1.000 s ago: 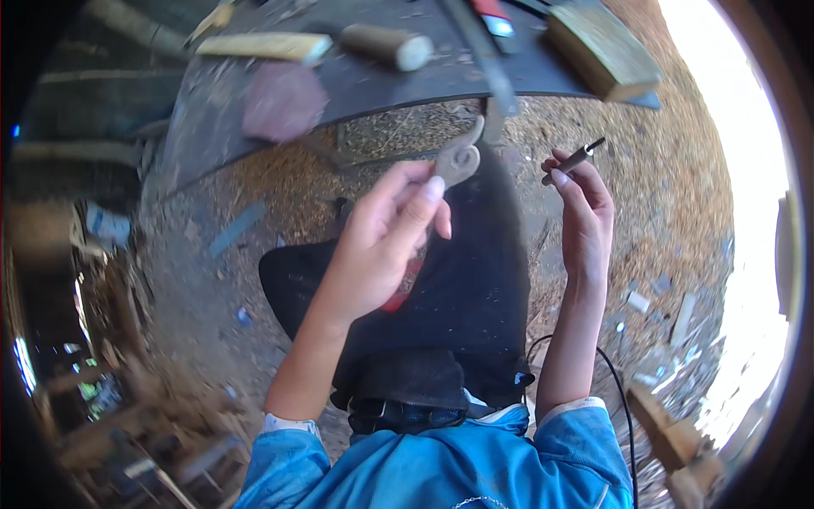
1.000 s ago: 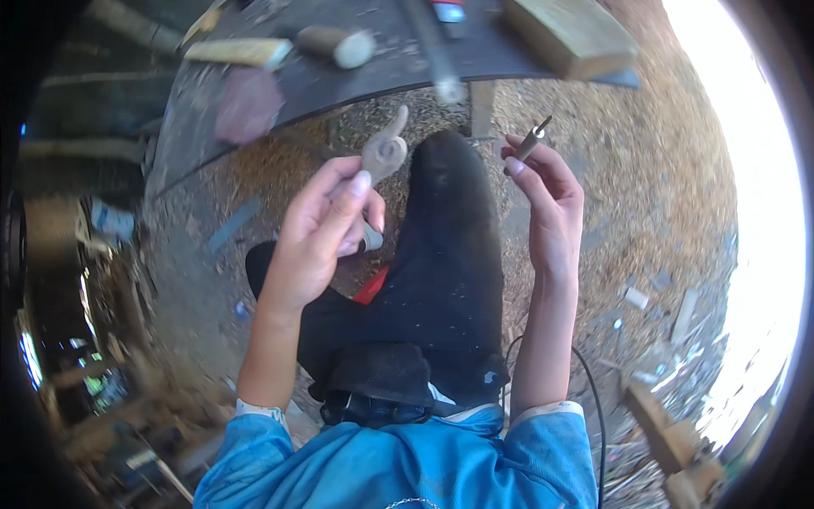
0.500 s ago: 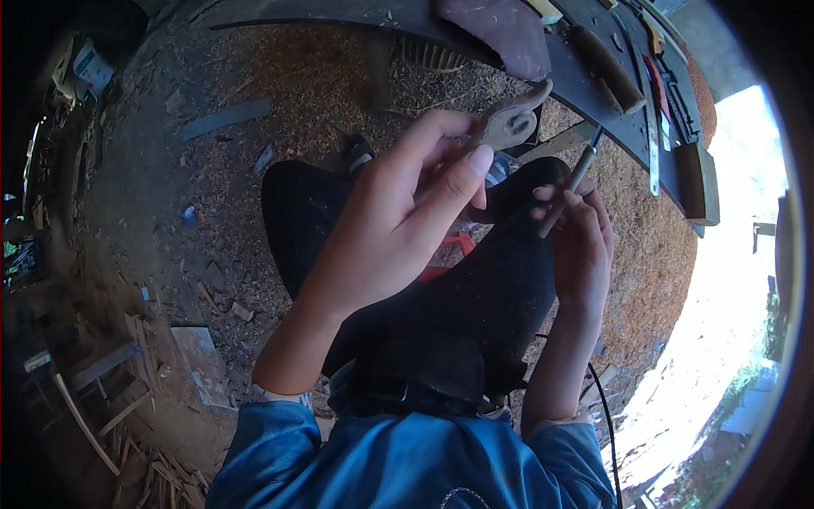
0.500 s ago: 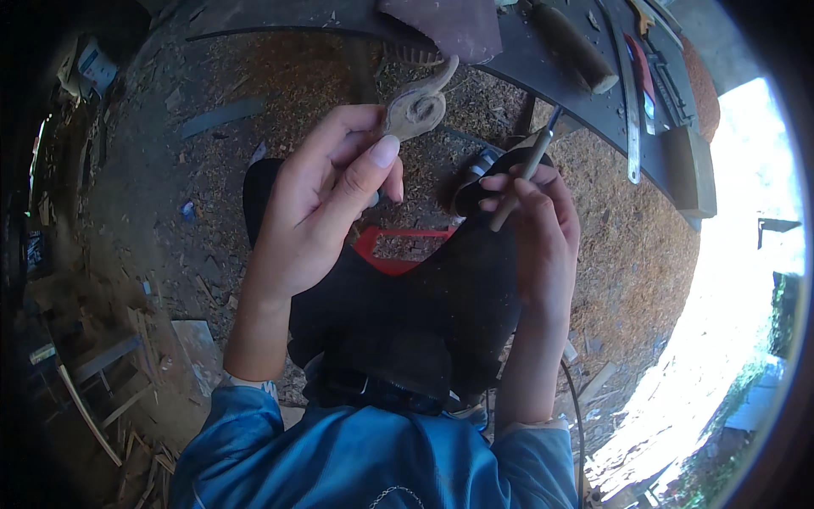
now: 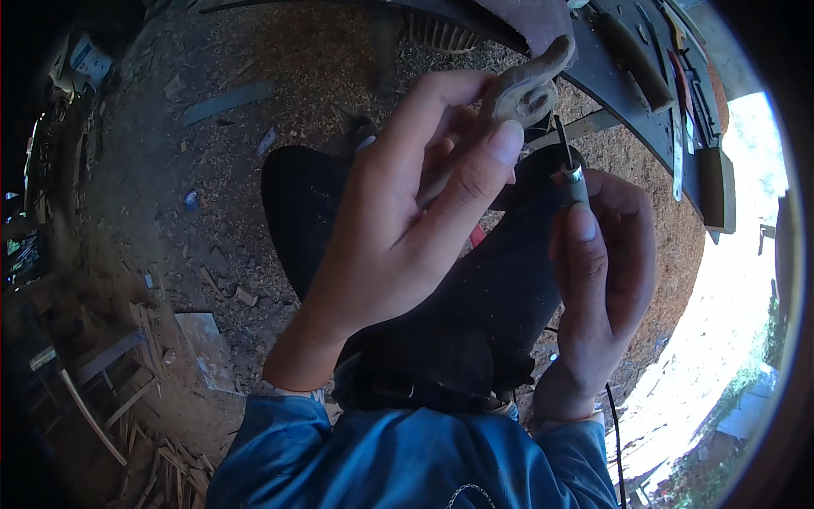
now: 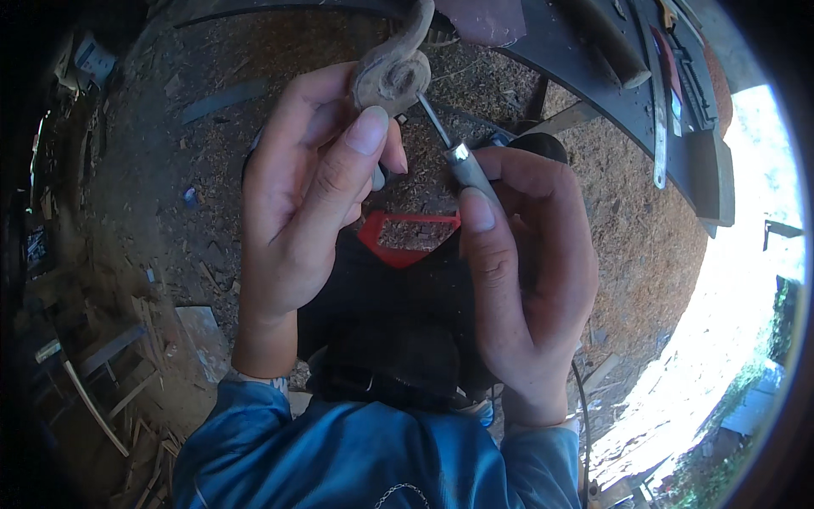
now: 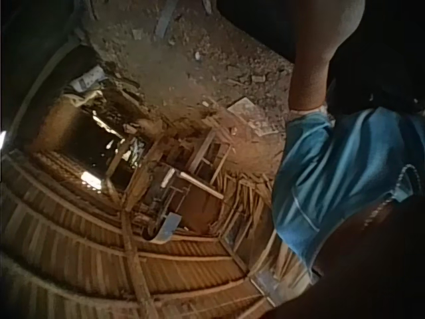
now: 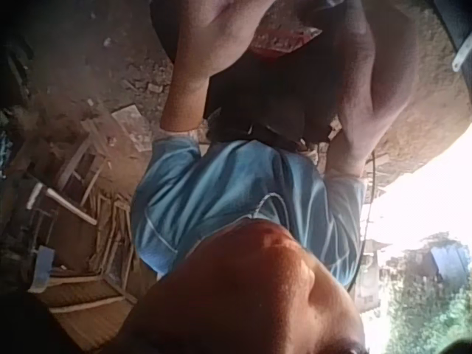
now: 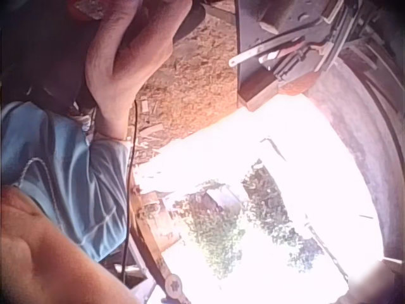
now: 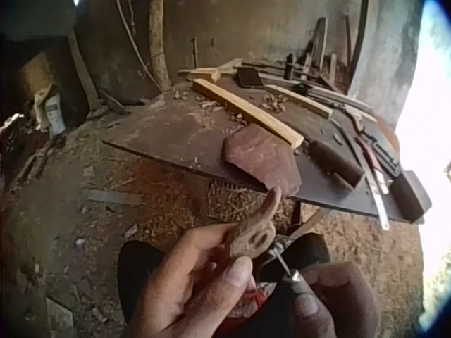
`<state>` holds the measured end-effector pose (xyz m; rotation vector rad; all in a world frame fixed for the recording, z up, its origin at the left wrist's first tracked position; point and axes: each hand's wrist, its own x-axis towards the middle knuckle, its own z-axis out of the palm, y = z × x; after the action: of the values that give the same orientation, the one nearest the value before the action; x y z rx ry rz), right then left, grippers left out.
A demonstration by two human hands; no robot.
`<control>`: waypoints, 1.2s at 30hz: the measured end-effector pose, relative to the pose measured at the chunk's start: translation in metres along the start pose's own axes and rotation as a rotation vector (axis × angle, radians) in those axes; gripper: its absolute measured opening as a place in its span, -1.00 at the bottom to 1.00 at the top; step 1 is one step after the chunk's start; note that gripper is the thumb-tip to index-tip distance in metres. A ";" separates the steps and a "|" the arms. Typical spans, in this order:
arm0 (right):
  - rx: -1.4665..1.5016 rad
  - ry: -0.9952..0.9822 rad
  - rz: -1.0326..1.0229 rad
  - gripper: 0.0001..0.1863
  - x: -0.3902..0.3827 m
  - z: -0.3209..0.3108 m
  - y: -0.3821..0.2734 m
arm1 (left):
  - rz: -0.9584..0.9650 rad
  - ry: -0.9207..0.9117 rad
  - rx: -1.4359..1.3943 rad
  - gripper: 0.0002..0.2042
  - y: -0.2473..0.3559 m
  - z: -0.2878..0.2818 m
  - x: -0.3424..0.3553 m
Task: Carving and sanding a decorative wooden piece in a workshop.
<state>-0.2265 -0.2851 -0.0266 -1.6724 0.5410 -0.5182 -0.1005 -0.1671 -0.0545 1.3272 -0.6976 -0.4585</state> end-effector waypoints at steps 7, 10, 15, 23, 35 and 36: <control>-0.144 -0.024 -0.070 -0.65 0.001 -0.003 -0.004 | 0.004 0.027 0.106 -0.67 0.008 0.004 -0.001; -0.178 -0.022 -0.044 -0.61 0.000 -0.003 -0.004 | 0.050 0.026 0.147 -0.68 0.007 0.005 0.000; -0.127 0.035 -0.017 -0.57 -0.003 -0.002 -0.005 | 0.272 0.066 0.344 -0.68 -0.010 0.007 0.004; -0.154 0.048 0.060 -0.57 -0.005 0.001 -0.007 | 0.433 0.131 0.622 -0.70 -0.011 0.011 0.004; 0.071 -0.025 0.131 -0.53 -0.006 0.000 0.001 | 0.180 0.133 0.376 -0.65 0.000 0.020 -0.006; 0.010 0.004 0.100 -0.53 -0.006 0.001 0.000 | 0.178 0.142 0.364 -0.66 -0.001 0.021 -0.005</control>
<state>-0.2307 -0.2812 -0.0269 -1.6259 0.6201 -0.4506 -0.1184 -0.1796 -0.0546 1.6033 -0.7968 -0.0925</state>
